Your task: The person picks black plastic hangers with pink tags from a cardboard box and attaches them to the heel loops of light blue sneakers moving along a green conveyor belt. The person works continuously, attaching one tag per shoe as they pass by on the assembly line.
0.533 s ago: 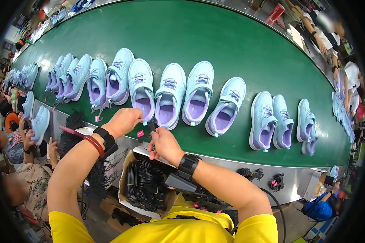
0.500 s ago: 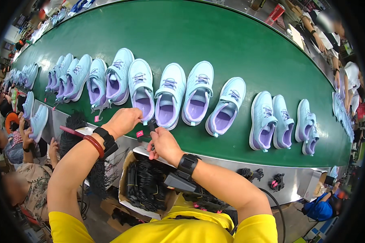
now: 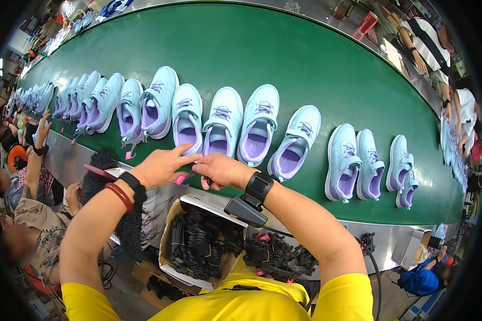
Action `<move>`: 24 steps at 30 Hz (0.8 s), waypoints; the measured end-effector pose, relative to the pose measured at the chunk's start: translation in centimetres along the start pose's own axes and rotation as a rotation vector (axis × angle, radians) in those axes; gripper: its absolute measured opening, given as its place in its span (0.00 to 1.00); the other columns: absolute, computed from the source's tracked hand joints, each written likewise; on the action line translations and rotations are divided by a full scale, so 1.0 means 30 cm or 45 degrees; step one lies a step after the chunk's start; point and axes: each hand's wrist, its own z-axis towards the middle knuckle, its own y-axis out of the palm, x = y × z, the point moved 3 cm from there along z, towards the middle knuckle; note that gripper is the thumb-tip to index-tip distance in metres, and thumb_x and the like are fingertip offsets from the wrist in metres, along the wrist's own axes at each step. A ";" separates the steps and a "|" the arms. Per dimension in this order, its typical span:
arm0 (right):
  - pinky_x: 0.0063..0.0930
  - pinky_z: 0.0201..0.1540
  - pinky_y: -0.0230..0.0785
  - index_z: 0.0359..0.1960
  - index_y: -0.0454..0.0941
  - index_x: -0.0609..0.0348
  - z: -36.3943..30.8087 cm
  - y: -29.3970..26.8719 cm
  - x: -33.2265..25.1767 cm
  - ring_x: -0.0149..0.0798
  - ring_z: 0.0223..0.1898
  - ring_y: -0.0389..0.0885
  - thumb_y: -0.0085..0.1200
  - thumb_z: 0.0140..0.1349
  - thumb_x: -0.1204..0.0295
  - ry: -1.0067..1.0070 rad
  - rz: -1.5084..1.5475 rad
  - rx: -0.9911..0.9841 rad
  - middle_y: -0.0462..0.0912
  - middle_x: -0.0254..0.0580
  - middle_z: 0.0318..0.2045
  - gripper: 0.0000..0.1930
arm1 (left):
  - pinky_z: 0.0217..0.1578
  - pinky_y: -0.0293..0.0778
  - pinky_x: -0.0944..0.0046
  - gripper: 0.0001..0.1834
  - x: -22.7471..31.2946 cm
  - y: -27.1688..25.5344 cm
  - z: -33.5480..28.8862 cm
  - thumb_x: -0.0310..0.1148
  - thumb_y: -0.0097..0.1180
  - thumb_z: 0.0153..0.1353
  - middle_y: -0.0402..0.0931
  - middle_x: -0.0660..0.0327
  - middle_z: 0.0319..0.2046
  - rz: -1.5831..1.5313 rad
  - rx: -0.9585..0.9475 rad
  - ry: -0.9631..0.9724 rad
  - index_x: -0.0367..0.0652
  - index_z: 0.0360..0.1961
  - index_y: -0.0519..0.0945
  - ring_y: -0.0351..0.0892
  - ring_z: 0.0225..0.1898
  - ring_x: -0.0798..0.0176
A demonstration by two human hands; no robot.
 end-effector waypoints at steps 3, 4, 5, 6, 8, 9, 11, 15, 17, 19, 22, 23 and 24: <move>0.37 0.26 0.67 0.37 0.74 0.59 0.016 -0.094 0.012 0.44 0.23 0.76 0.41 0.67 0.64 -0.468 -0.580 0.556 0.79 0.42 0.21 0.13 | 0.33 0.73 0.49 0.25 -0.025 0.067 0.024 0.31 0.54 0.54 0.73 0.52 0.40 -0.018 0.052 -0.100 0.55 0.56 0.70 0.77 0.32 0.44; 0.41 0.31 0.69 0.38 0.74 0.60 0.012 -0.136 0.030 0.50 0.26 0.78 0.41 0.66 0.64 -0.702 -0.818 0.826 0.80 0.44 0.23 0.13 | 0.33 0.73 0.49 0.23 -0.017 0.058 0.019 0.30 0.53 0.55 0.73 0.52 0.39 -0.026 0.035 -0.146 0.54 0.55 0.71 0.77 0.32 0.44; 0.48 0.40 0.69 0.38 0.73 0.62 0.007 -0.154 0.041 0.59 0.37 0.77 0.46 0.62 0.66 -0.739 -0.924 0.745 0.81 0.46 0.33 0.11 | 0.33 0.73 0.49 0.22 -0.008 0.040 0.007 0.29 0.52 0.55 0.73 0.52 0.38 -0.035 0.017 -0.195 0.54 0.54 0.72 0.77 0.32 0.44; 0.47 0.40 0.69 0.38 0.74 0.61 0.000 -0.143 0.073 0.58 0.37 0.77 0.48 0.61 0.66 -0.712 -1.064 0.648 0.81 0.46 0.34 0.11 | 0.33 0.73 0.49 0.21 0.000 0.032 -0.004 0.28 0.51 0.56 0.73 0.51 0.37 -0.045 -0.007 -0.242 0.54 0.53 0.74 0.77 0.32 0.44; 0.47 0.40 0.69 0.37 0.74 0.61 -0.011 -0.097 0.133 0.57 0.37 0.78 0.52 0.59 0.67 -0.663 -1.340 0.455 0.80 0.46 0.37 0.11 | 0.38 0.72 0.49 0.24 -0.018 0.045 -0.022 0.24 0.49 0.55 0.72 0.48 0.37 -0.064 -0.095 -0.291 0.53 0.54 0.74 0.77 0.35 0.43; 0.47 0.38 0.69 0.37 0.75 0.59 0.005 -0.093 0.130 0.54 0.36 0.78 0.57 0.54 0.66 -0.641 -1.452 0.379 0.79 0.47 0.36 0.12 | 0.39 0.72 0.49 0.25 -0.037 0.059 -0.032 0.23 0.49 0.54 0.72 0.47 0.37 -0.081 -0.130 -0.297 0.53 0.55 0.74 0.77 0.36 0.43; 0.44 0.37 0.69 0.36 0.76 0.56 0.019 -0.080 0.092 0.50 0.35 0.78 0.59 0.53 0.65 -0.669 -1.617 0.479 0.78 0.45 0.33 0.12 | 0.41 0.72 0.49 0.26 -0.052 0.075 -0.043 0.21 0.49 0.53 0.72 0.46 0.38 -0.097 -0.194 -0.321 0.52 0.55 0.74 0.76 0.38 0.42; 0.37 0.37 0.66 0.31 0.78 0.51 -0.007 -0.073 -0.020 0.43 0.34 0.77 0.60 0.51 0.65 -0.755 -1.947 0.587 0.76 0.40 0.27 0.08 | 0.44 0.71 0.50 0.24 -0.056 0.083 -0.043 0.20 0.48 0.53 0.72 0.46 0.39 -0.141 -0.239 -0.386 0.48 0.53 0.76 0.75 0.42 0.42; 0.35 0.37 0.64 0.29 0.77 0.50 0.003 -0.071 -0.009 0.41 0.33 0.76 0.62 0.48 0.63 -0.826 -2.008 0.583 0.75 0.38 0.27 0.10 | 0.45 0.70 0.50 0.23 -0.046 0.084 -0.035 0.21 0.48 0.53 0.72 0.46 0.38 -0.171 -0.221 -0.398 0.47 0.52 0.77 0.75 0.43 0.42; 0.35 0.37 0.63 0.27 0.77 0.49 0.008 -0.070 -0.006 0.41 0.33 0.76 0.61 0.47 0.64 -0.859 -2.024 0.579 0.75 0.38 0.26 0.08 | 0.45 0.70 0.50 0.22 -0.034 0.084 -0.027 0.21 0.48 0.53 0.73 0.46 0.38 -0.182 -0.199 -0.395 0.46 0.51 0.78 0.74 0.43 0.43; 0.35 0.38 0.63 0.26 0.79 0.48 0.016 -0.046 -0.009 0.41 0.33 0.76 0.56 0.49 0.67 -0.835 -2.012 0.583 0.76 0.39 0.26 0.03 | 0.45 0.70 0.49 0.21 -0.022 0.083 -0.025 0.22 0.47 0.53 0.74 0.46 0.37 -0.173 -0.180 -0.408 0.45 0.49 0.78 0.74 0.43 0.43; 0.36 0.38 0.63 0.25 0.79 0.48 0.023 -0.047 -0.001 0.41 0.32 0.76 0.55 0.50 0.68 -0.816 -2.035 0.597 0.76 0.39 0.25 0.03 | 0.45 0.70 0.49 0.21 -0.017 0.082 -0.021 0.22 0.47 0.53 0.75 0.46 0.36 -0.165 -0.177 -0.412 0.44 0.49 0.78 0.74 0.42 0.43; 0.36 0.37 0.62 0.25 0.79 0.48 0.027 -0.047 0.005 0.41 0.32 0.76 0.54 0.50 0.68 -0.798 -2.059 0.612 0.76 0.39 0.24 0.02 | 0.45 0.70 0.49 0.20 -0.013 0.081 -0.016 0.22 0.48 0.53 0.74 0.46 0.38 -0.172 -0.187 -0.432 0.44 0.48 0.78 0.74 0.43 0.42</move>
